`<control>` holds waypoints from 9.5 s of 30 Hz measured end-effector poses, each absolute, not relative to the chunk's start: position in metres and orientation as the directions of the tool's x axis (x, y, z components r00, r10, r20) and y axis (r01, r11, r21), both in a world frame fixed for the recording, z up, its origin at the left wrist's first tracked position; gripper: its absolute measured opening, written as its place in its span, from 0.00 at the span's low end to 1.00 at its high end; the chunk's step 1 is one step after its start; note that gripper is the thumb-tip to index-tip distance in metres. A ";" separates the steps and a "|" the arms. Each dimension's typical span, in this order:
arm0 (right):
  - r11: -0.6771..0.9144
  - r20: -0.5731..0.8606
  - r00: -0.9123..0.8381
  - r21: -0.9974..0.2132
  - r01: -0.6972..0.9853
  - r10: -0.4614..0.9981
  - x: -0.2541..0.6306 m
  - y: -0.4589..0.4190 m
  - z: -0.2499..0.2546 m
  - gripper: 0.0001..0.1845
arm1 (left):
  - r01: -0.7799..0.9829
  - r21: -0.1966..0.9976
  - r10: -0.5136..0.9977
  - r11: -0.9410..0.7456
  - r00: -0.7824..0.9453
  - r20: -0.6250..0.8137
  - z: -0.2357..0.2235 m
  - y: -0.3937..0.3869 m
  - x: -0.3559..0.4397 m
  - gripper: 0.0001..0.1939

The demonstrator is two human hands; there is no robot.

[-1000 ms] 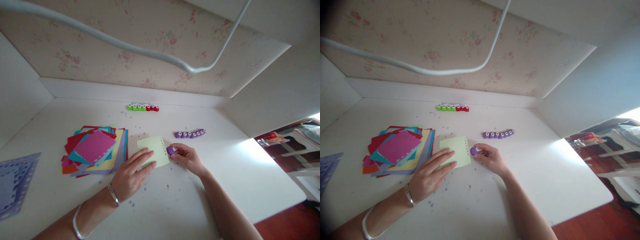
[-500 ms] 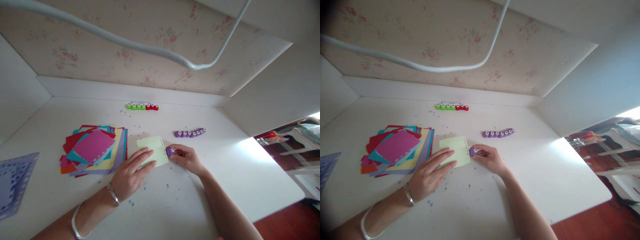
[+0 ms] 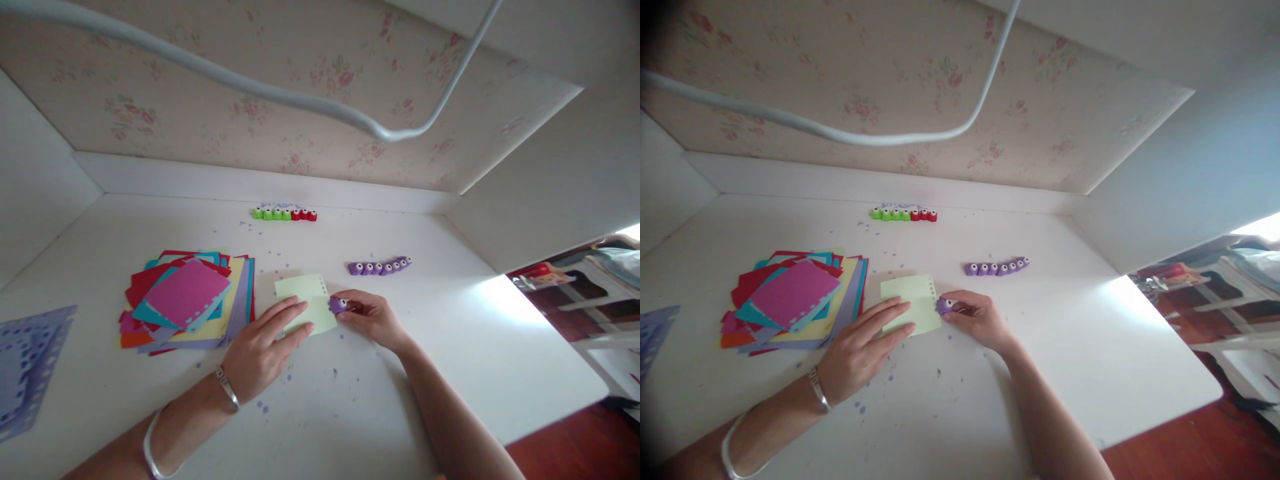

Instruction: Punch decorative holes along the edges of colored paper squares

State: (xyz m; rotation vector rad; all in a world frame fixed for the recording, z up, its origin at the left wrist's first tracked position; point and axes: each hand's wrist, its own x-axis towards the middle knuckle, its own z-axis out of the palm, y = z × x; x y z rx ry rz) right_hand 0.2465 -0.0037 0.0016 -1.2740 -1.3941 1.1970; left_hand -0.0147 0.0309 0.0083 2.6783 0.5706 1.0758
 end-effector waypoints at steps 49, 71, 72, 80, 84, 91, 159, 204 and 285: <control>-0.044 -0.110 -0.061 -0.760 0.649 0.992 0.242 0.012 0.041 0.13 | 0.381 0.338 0.485 -0.861 0.814 0.320 -0.009 0.028 -0.009 0.15; -0.145 -0.454 -0.177 -0.588 0.796 0.873 0.235 0.034 0.061 0.11 | 0.394 0.308 0.480 -0.866 0.826 0.295 -0.010 0.027 -0.009 0.16; -0.155 -0.472 -0.175 -0.581 0.799 0.864 0.235 0.035 0.061 0.11 | 0.393 0.307 0.479 -0.866 0.827 0.292 -0.010 0.027 -0.009 0.16; -0.190 -0.528 -0.184 -0.575 0.796 0.829 0.236 0.040 0.060 0.11 | 0.399 0.306 0.482 -0.864 0.831 0.277 -0.009 0.027 -0.009 0.16; -0.165 -0.525 -0.203 -0.570 0.805 0.826 0.238 0.041 0.061 0.10 | 0.398 0.315 0.484 -0.862 0.830 0.277 -0.009 0.027 -0.010 0.17; -0.142 -0.517 -0.215 -0.565 0.813 0.828 0.237 0.043 0.063 0.12 | 0.386 0.334 0.487 -0.860 0.818 0.306 -0.009 0.028 -0.009 0.16; 0.080 0.022 -0.077 -0.267 0.960 0.997 0.264 0.036 0.074 0.19 | 0.417 0.309 0.511 -0.855 0.779 0.363 -0.006 0.028 -0.005 0.13; 0.234 0.033 -0.243 -0.413 0.880 0.969 0.236 0.104 0.055 0.10 | 0.397 0.391 0.547 -0.831 0.712 0.441 -0.002 0.034 -0.013 0.19; -0.060 -0.074 -0.188 -0.995 0.083 0.979 0.246 0.003 0.004 0.18 | 0.297 0.287 0.411 -0.911 0.719 0.561 0.007 0.029 -0.015 0.22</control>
